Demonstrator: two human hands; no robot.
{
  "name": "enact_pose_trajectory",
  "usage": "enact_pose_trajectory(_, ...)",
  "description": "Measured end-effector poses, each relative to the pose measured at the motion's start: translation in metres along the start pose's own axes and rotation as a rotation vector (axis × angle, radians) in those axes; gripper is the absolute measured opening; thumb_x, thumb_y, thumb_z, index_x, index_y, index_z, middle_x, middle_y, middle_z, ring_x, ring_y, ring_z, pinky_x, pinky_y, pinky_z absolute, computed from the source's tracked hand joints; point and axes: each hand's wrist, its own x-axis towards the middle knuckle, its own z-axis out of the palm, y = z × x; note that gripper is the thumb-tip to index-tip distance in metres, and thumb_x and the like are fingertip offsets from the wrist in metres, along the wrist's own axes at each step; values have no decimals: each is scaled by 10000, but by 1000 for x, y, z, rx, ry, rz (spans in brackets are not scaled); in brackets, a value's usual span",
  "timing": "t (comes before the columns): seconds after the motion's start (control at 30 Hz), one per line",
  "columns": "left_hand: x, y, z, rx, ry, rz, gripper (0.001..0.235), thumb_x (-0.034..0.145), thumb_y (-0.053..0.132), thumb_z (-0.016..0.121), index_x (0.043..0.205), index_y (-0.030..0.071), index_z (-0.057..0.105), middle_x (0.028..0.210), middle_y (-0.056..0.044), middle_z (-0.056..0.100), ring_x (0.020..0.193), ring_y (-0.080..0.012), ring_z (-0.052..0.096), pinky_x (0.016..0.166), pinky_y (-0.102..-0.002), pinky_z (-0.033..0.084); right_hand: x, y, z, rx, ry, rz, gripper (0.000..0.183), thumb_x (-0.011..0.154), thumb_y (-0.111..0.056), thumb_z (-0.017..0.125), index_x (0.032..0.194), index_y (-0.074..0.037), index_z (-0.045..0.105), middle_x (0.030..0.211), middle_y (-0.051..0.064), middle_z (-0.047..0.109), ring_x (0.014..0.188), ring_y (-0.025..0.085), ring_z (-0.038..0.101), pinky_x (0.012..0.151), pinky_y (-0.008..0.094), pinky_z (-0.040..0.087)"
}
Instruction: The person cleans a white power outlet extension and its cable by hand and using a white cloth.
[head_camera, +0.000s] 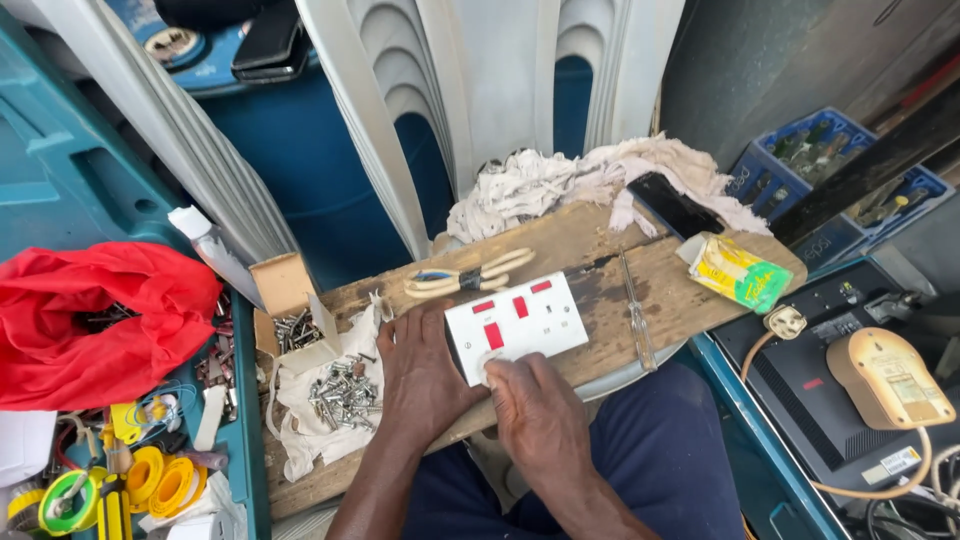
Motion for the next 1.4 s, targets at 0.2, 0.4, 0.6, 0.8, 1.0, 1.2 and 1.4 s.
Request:
enact_pose_trajectory(0.2, 6, 6, -17, -116, -259, -85, 1106, 651, 679, 918, 1499, 126, 473, 1470, -95, 536, 1353, -326, 477, 1105, -527, 302, -3, 16, 0, 32, -14, 136, 276, 1073, -301, 602, 1318, -199, 676, 1149, 11, 669, 911, 277, 703, 666, 455, 613)
enact_pose_trajectory(0.4, 10, 13, -14, -183, -232, -74, 1060, 641, 532, 964, 1516, 208, 461, 1453, -66, 527, 1370, -270, 471, 1115, -483, 284, 14, 27, -17, -42, -129, 273, 214, 1051, -313, 584, 1208, -223, 698, 1009, 43, 661, 830, 268, 689, 614, 462, 564)
enact_pose_trajectory(0.6, 6, 10, 1, -165, -58, 34, 871, 813, 495, 832, 1506, 86, 499, 1387, -110, 620, 1289, -304, 550, 1055, -506, 356, 16, -6, -3, 8, -105, 160, 124, 1004, -264, 623, 1076, -230, 718, 919, 64, 642, 823, 360, 684, 670, 512, 524)
enact_pose_trajectory(0.8, 9, 36, -44, -342, -276, -148, 1025, 734, 278, 977, 1555, 37, 414, 1384, -245, 576, 1389, -442, 552, 1251, -637, 291, 40, 37, -26, -119, 107, 166, 81, 962, -97, 684, 995, -116, 754, 814, 151, 680, 799, 465, 711, 627, 525, 570)
enact_pose_trajectory(1.0, 0, 13, -2, -254, -55, 6, 1038, 662, 441, 992, 1507, 145, 465, 1423, -109, 576, 1323, -334, 535, 1082, -506, 382, 15, 38, 0, -61, -91, 106, 151, 1020, -179, 602, 1102, -173, 729, 942, 72, 684, 901, 319, 644, 819, 461, 511)
enact_pose_trajectory(1.2, -7, 12, 6, -168, 4, 53, 784, 875, 342, 793, 1514, 57, 440, 1502, -171, 560, 1396, -334, 513, 1241, -554, 255, 4, -15, 1, 80, -100, 68, 137, 1035, -254, 591, 1102, -175, 680, 942, 51, 636, 823, 297, 660, 656, 452, 507)
enact_pose_trajectory(1.4, -5, 10, 8, -117, -24, 69, 1176, 620, 525, 1040, 1516, 74, 427, 1457, -155, 578, 1398, -338, 511, 1255, -603, 226, 19, 49, -9, -151, 230, 231, 52, 1049, -126, 638, 1077, -119, 681, 1008, 120, 635, 988, 349, 594, 849, 472, 496)
